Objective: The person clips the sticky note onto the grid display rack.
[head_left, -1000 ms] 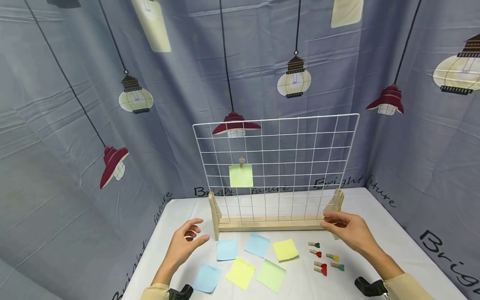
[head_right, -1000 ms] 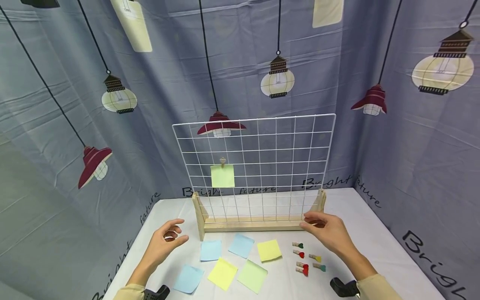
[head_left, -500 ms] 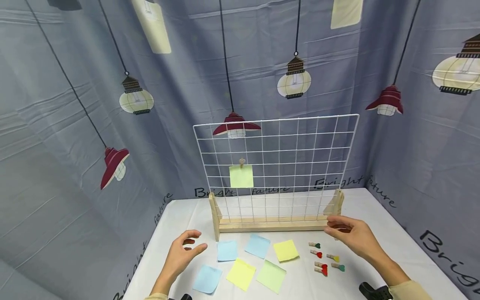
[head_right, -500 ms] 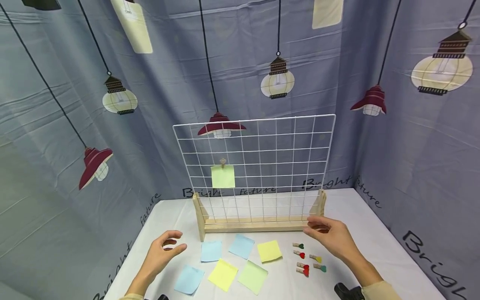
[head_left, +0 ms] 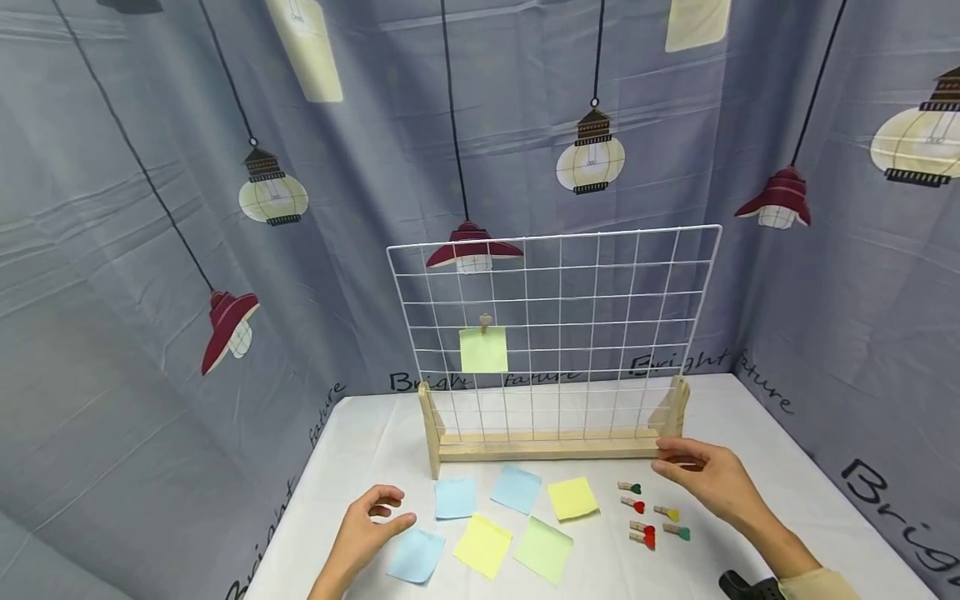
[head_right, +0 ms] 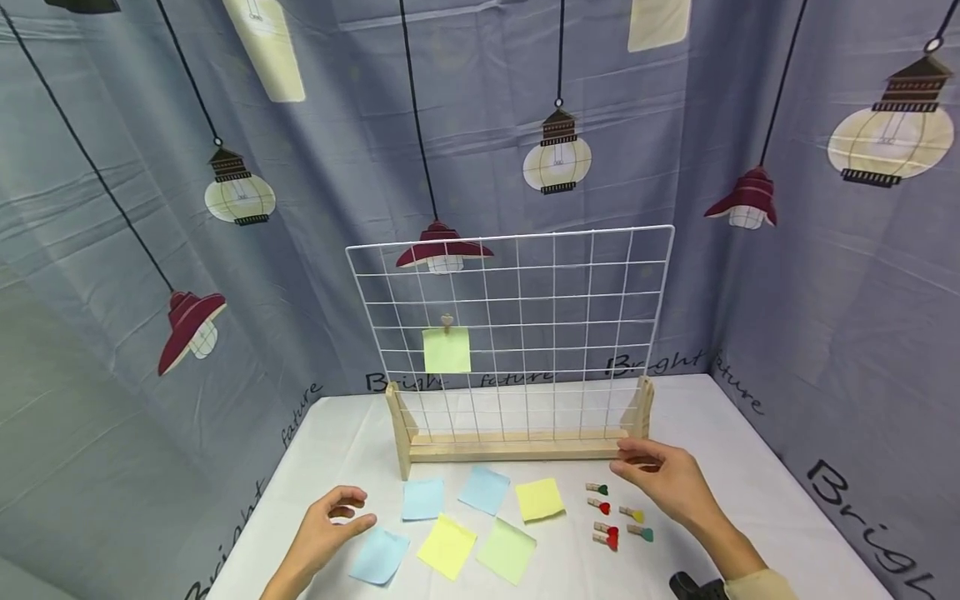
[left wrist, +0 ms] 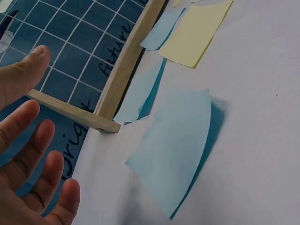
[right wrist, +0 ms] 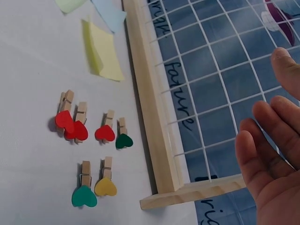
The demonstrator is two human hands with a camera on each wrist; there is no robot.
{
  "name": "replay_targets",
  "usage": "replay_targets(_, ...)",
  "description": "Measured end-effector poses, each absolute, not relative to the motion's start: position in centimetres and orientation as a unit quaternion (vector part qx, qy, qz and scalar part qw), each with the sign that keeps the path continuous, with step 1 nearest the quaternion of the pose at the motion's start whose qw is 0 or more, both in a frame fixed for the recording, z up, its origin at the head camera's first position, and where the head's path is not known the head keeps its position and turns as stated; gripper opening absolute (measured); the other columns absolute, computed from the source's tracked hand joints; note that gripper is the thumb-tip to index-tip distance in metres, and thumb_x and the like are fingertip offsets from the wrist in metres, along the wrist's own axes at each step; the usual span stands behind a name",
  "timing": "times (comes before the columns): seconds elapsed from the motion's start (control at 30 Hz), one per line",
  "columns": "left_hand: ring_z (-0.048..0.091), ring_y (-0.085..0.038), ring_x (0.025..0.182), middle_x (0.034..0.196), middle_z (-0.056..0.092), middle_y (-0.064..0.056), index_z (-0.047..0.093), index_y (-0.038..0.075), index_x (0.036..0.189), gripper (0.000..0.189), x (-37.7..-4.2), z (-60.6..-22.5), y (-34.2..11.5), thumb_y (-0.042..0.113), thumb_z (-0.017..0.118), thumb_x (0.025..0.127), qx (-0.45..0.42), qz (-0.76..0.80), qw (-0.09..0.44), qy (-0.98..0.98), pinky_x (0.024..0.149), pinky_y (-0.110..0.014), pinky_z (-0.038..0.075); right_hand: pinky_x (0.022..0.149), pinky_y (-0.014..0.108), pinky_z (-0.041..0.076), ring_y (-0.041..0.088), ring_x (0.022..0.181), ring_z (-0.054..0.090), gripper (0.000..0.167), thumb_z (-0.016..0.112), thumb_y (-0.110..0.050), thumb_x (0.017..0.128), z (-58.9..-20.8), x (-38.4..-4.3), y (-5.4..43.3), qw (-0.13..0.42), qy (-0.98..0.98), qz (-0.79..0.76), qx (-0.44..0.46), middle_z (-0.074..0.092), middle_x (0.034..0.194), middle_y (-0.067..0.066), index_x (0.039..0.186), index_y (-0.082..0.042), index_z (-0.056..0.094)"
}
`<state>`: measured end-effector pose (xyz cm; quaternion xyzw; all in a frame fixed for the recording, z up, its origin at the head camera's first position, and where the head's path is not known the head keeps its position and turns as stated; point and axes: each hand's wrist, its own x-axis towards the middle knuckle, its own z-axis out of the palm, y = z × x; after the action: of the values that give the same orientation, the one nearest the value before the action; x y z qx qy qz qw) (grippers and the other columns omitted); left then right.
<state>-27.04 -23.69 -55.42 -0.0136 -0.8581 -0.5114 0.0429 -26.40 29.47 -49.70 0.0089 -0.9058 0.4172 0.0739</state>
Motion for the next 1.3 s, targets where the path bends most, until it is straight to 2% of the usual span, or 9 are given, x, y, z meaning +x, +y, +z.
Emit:
replay_targets(0.37,0.06,-0.018,0.09,0.107,0.072,-0.008,0.07,0.007,0.113,0.045,-27.5,-58.6,-23.9,0.026,0.09,0.078,-0.007,-0.482,0.008,-0.876,0.079,-0.03,0.049,0.08,0.023,0.055,0.023,0.103,0.069,0.052,0.078,-0.038,0.092,-50.1,-26.2,29.4,0.094,-0.907,0.41,0.011,0.076,0.113,0.008,0.13,-0.004,0.068)
replay_targets(0.6,0.057,-0.019,0.09,0.116,0.071,-0.008,0.071,0.013,0.115,0.051,-27.4,-59.7,-23.9,0.03,0.093,0.073,0.006,-0.457,0.0,-0.889,0.077,-0.032,0.045,0.081,0.022,0.054,0.018,0.101,0.069,0.055,0.078,-0.042,0.091,-50.3,-26.1,29.4,0.094,-0.908,0.407,0.011,0.076,0.116,0.008,0.131,-0.005,0.068)
replay_targets(0.8,0.057,-0.018,0.09,0.12,0.073,-0.009,0.071,0.014,0.118,0.055,-27.5,-60.1,-23.6,0.026,0.095,0.07,0.014,-0.441,0.012,-0.897,0.077,-0.032,0.046,0.081,0.022,0.054,0.01,0.098,0.068,0.055,0.078,-0.041,0.091,-50.7,-26.0,29.6,0.093,-0.91,0.404,0.007,0.076,0.117,0.009,0.131,-0.005,0.068)
replay_targets(1.0,0.061,-0.017,0.094,0.113,0.074,-0.004,0.072,0.014,0.116,0.054,-27.6,-60.8,-23.0,0.021,0.095,0.068,0.019,-0.409,0.029,-0.912,0.081,-0.036,0.051,0.08,0.021,0.054,0.004,0.095,0.067,0.054,0.078,-0.04,0.091,-50.7,-26.0,29.9,0.092,-0.908,0.408,0.006,0.076,0.116,0.01,0.131,-0.004,0.068)
replay_targets(1.1,0.062,-0.016,0.096,0.11,0.072,-0.001,0.072,0.015,0.116,0.054,-27.5,-61.1,-22.9,0.019,0.095,0.067,0.01,-0.381,0.033,-0.924,0.084,-0.039,0.053,0.08,0.021,0.054,0.006,0.096,0.067,0.053,0.078,-0.039,0.091,-50.6,-26.0,30.0,0.09,-0.908,0.409,0.003,0.076,0.116,0.01,0.13,-0.004,0.069)
replay_targets(1.3,0.052,-0.014,0.082,0.092,0.063,0.001,0.073,0.011,0.113,0.048,-27.4,-60.8,-22.5,0.018,0.094,0.07,-0.002,-0.344,0.034,-0.938,0.072,-0.03,0.045,0.08,0.021,0.054,0.014,0.1,0.068,0.057,0.076,-0.044,0.092,-50.8,-26.0,30.4,0.078,-0.907,0.414,-0.005,0.076,0.116,0.009,0.132,-0.004,0.067)
